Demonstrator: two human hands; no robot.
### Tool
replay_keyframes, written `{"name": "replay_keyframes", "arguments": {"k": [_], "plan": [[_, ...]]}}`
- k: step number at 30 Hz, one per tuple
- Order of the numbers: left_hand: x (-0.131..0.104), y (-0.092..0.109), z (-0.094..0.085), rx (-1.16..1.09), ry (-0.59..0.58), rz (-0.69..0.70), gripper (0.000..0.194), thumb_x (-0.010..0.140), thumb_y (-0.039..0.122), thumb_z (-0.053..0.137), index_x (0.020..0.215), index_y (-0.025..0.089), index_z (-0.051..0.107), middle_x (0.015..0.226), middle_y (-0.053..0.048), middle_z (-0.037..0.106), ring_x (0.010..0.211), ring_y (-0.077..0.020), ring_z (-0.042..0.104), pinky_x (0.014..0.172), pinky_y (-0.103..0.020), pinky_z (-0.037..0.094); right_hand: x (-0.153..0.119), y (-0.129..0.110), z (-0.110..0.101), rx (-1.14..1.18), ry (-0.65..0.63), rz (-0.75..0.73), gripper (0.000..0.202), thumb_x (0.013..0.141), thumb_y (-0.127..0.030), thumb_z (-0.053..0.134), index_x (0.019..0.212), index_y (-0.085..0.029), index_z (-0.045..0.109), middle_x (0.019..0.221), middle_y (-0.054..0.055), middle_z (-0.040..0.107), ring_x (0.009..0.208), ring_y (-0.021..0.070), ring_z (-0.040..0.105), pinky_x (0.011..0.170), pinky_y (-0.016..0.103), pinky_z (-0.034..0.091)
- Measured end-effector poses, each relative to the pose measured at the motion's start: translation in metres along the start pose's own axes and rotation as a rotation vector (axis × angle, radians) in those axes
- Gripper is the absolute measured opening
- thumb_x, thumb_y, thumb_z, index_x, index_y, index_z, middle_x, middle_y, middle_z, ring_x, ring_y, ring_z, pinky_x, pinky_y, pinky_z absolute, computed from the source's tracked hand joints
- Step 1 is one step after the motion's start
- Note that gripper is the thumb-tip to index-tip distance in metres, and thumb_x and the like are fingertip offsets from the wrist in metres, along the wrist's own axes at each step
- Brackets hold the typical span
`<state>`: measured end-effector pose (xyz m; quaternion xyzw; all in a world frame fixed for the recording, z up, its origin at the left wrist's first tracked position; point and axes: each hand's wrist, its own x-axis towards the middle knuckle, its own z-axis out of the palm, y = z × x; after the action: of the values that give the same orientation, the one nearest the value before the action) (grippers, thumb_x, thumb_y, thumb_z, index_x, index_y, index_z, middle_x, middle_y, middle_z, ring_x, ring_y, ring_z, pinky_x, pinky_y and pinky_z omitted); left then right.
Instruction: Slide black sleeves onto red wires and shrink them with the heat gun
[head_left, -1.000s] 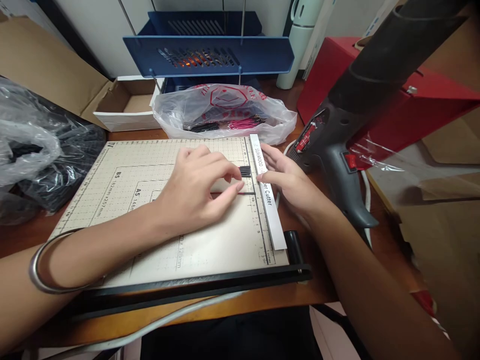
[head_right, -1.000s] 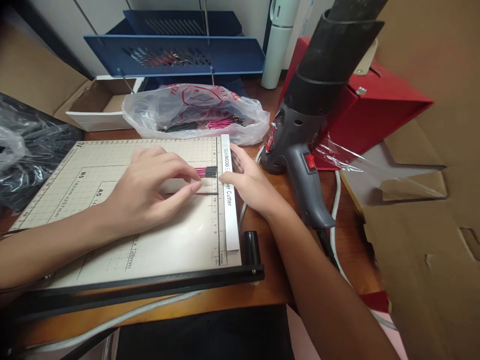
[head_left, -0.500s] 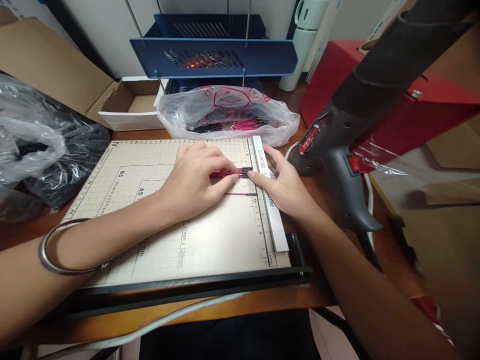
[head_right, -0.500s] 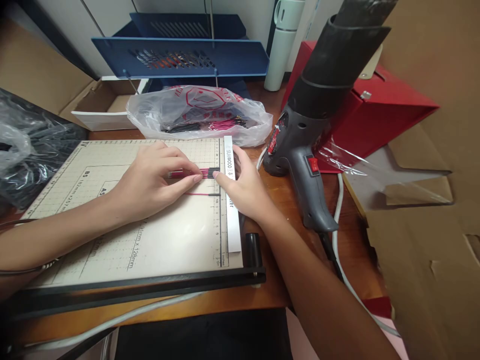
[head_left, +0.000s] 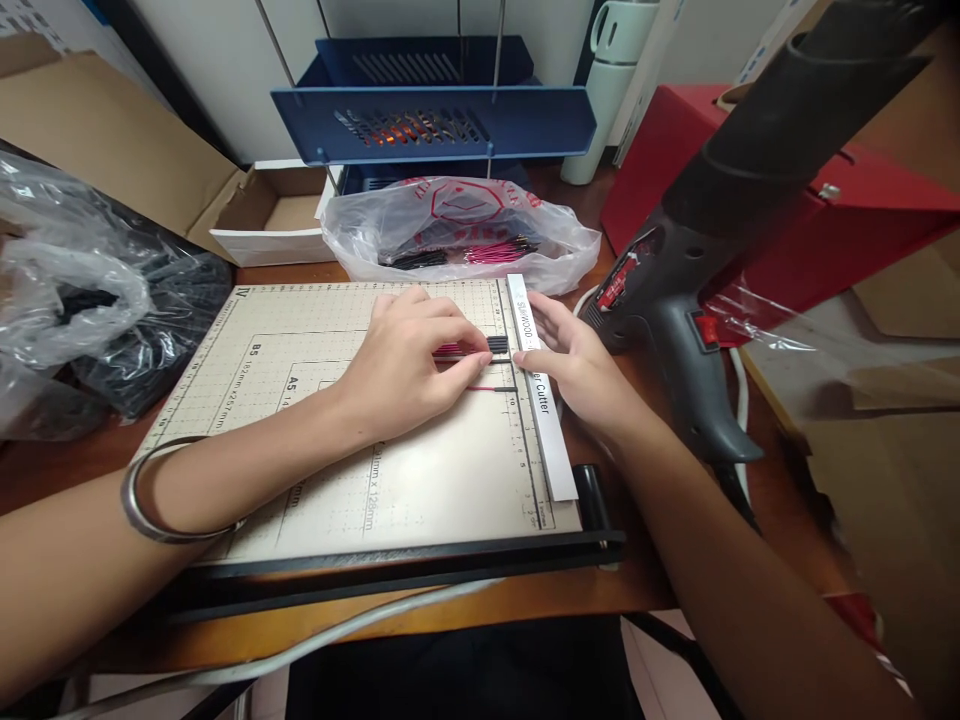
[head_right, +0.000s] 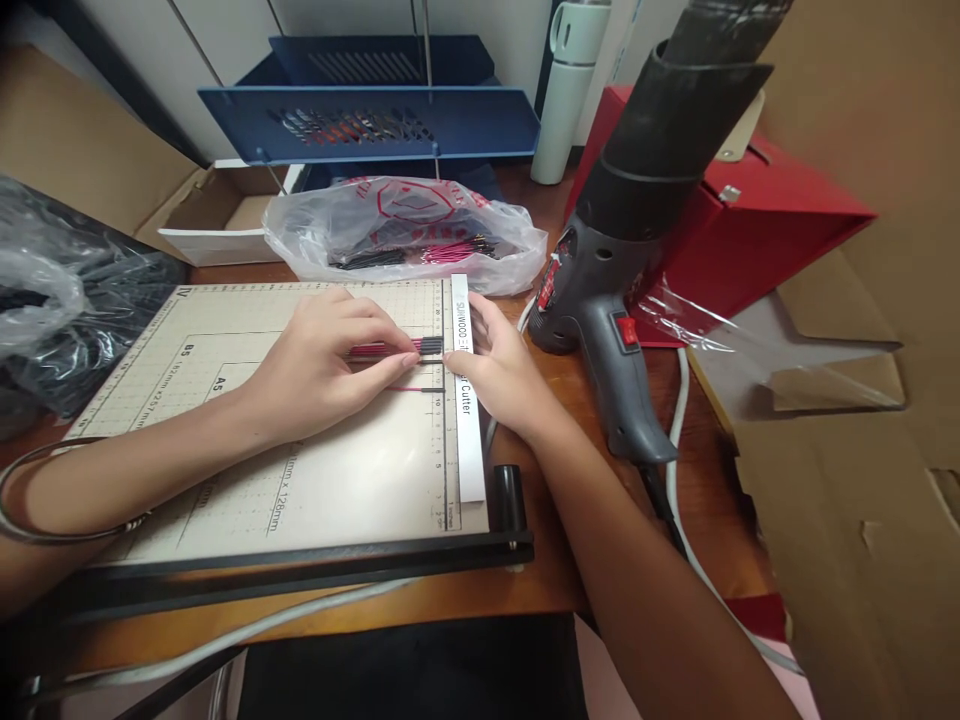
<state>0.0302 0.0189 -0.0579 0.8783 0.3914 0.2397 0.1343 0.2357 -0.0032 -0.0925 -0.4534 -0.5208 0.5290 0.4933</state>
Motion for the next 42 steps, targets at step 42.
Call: {"name": "replay_keyframes", "arguments": {"k": [42], "plan": [[0.0002, 0.0046, -0.0018, -0.034, -0.094, -0.046, 0.019, 0.088, 0.034, 0.066, 0.081, 0.023, 0.079, 0.087, -0.005, 0.077, 0.091, -0.0258, 0.057, 0.093, -0.051, 0.034, -0.0045, -0.0047, -0.0088, -0.006, -0.179, 0.004, 0.084, 0.072, -0.014, 0.072, 0.151, -0.024, 0.046, 0.157, 0.008, 0.060, 0.151, 0.0322, 0.051, 0.131, 0.053, 0.039]]}}
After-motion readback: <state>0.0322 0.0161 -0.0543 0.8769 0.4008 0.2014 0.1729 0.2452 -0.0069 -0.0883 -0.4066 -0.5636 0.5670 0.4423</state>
